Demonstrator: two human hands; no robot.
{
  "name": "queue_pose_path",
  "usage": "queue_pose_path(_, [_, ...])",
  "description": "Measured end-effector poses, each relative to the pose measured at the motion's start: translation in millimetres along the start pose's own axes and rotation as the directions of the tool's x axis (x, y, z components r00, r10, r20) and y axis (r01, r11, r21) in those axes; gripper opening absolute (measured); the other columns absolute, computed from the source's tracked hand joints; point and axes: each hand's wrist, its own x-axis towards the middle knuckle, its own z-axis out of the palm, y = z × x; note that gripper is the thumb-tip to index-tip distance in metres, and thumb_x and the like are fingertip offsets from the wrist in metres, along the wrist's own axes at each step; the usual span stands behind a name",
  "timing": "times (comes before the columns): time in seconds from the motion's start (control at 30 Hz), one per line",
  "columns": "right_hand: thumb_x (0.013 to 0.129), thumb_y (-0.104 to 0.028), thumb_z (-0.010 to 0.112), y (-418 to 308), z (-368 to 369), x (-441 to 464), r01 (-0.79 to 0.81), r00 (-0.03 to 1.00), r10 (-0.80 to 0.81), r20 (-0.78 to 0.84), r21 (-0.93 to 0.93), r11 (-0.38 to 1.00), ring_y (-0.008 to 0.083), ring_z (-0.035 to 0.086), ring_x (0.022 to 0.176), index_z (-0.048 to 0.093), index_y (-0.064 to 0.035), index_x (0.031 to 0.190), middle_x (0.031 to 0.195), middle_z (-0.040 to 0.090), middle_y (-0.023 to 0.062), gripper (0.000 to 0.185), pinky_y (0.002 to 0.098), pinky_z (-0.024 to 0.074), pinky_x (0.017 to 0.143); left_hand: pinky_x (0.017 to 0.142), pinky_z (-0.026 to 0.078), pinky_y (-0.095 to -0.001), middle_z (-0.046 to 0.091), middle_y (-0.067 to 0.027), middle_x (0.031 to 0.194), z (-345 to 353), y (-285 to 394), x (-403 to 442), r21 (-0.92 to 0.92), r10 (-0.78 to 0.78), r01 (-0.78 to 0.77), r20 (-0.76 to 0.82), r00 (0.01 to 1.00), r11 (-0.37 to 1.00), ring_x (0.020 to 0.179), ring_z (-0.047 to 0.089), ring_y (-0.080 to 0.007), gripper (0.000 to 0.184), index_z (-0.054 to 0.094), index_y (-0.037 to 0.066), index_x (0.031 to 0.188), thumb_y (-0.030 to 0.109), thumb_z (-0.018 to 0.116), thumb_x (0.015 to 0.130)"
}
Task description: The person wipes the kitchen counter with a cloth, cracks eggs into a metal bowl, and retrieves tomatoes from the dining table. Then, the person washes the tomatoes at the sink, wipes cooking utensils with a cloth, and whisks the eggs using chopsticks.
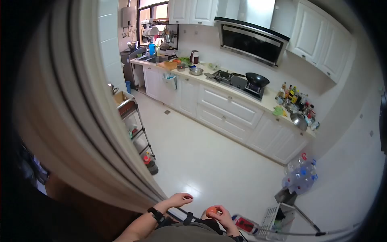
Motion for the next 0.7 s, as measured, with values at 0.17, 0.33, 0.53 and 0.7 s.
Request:
queue_pose_path(0.17, [0.078, -0.022, 0.081, -91.7, -23.6, 183.5, 0.137, 0.987, -0.115, 0.115, -0.208, 0.968, 0.0055, 0.054, 0.067, 0.063, -0.0043, 0.108, 0.093, 0.065, 0.0036, 0.039, 0.0211, 0.0480, 0.060, 0.081, 0.054, -0.0321, 0.065, -0.0073, 0.113, -76.6, 46.8, 141.3, -0.273, -0.037, 0.069, 0.120, 0.992, 0.960, 0.100, 0.064, -0.0168, 0.050, 0.058, 0.006, 0.128, 0.044, 0.059, 0.095])
queue_pose_path(0.33, [0.075, -0.029, 0.084, -205.1, 4.1, 405.0, 0.480, 0.860, -0.238, 0.451, -0.558, 0.677, 0.0107, 0.060, 0.070, 0.059, -0.0030, 0.110, 0.087, 0.063, 0.0043, 0.050, 0.0247, 0.0492, 0.061, 0.074, 0.057, -0.0325, 0.063, -0.0097, 0.106, -186.6, 87.2, 256.8, -0.522, -0.047, 0.075, 0.066, 0.997, 0.850, 0.092, 0.065, -0.0181, 0.052, 0.051, 0.004, 0.130, 0.045, 0.055, 0.097])
queue_pose_path(0.53, [0.080, -0.030, 0.080, -328.3, 94.0, 583.7, 0.610, 0.679, -0.159, 0.717, -0.429, 0.667, 0.0134, 0.060, 0.075, 0.055, -0.0049, 0.124, 0.100, 0.060, 0.0070, 0.056, 0.0262, 0.0511, 0.070, 0.055, 0.054, -0.0278, 0.063, -0.0109, 0.096, -340.4, 42.0, 341.4, -0.700, -0.191, -0.126, -0.357, 0.914, 0.703, 0.067, 0.062, -0.0147, 0.040, 0.052, 0.004, 0.119, 0.038, 0.054, 0.098])
queue_pose_path(0.7, [0.087, -0.027, 0.073, -360.4, 127.2, 785.0, 0.505, 0.716, -0.041, 0.697, -0.477, 0.720, 0.0123, 0.061, 0.073, 0.057, -0.0064, 0.125, 0.091, 0.061, 0.0040, 0.046, 0.0261, 0.0520, 0.069, 0.042, 0.046, -0.0252, 0.063, -0.0142, 0.080, -502.5, -9.1, 398.9, -0.750, -0.333, -0.219, -0.509, 0.794, 0.625, 0.050, 0.055, -0.0128, 0.031, 0.054, 0.004, 0.111, 0.032, 0.050, 0.098])
